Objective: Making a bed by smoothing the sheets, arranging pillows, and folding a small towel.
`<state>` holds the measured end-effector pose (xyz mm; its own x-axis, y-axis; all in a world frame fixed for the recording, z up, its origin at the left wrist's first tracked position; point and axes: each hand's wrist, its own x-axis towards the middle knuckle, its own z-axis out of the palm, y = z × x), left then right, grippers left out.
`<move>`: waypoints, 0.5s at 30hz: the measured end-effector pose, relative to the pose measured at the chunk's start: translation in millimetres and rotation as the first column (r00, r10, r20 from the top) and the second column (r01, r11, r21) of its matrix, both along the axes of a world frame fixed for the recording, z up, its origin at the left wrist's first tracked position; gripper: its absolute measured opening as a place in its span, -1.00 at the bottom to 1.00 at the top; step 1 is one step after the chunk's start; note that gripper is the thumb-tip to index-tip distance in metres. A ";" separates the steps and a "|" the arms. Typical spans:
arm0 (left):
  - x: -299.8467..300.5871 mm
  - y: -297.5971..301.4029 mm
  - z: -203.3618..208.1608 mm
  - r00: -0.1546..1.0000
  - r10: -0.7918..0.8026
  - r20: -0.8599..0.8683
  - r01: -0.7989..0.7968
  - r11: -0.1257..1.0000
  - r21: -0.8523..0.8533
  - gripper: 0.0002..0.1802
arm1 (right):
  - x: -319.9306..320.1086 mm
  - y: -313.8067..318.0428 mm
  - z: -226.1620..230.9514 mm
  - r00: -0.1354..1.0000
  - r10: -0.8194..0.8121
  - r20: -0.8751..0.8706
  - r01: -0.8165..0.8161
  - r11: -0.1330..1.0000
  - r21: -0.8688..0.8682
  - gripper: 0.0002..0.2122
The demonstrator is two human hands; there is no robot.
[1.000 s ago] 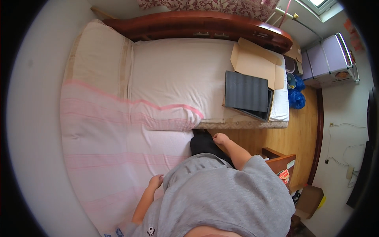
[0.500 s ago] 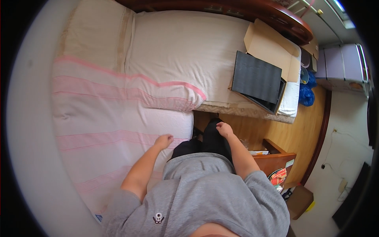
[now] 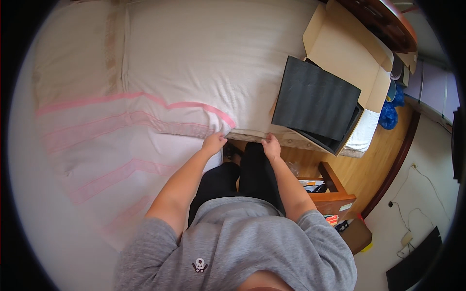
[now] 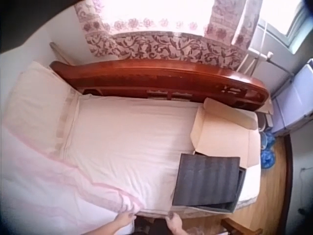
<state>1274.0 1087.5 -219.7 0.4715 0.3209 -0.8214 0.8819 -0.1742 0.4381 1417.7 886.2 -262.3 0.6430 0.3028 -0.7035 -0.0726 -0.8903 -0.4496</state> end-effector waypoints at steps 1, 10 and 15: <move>10.4 -3.3 -7.2 0.999 -0.008 0.035 0.005 0.998 0.065 -0.64 | 5.4 -1.5 -8.0 0.997 -0.079 0.003 0.079 0.997 -0.004 -0.67; 70.9 1.4 -26.2 0.866 -0.484 0.126 0.348 0.764 0.544 -0.69 | 41.3 20.9 -16.0 -0.064 -0.888 -0.456 0.934 0.108 -0.341 -0.93; 77.0 -12.2 -21.7 0.710 -0.700 0.074 0.582 0.643 0.498 -0.85 | 25.6 15.1 -23.2 0.055 -0.818 -0.572 0.879 0.312 -0.361 -0.86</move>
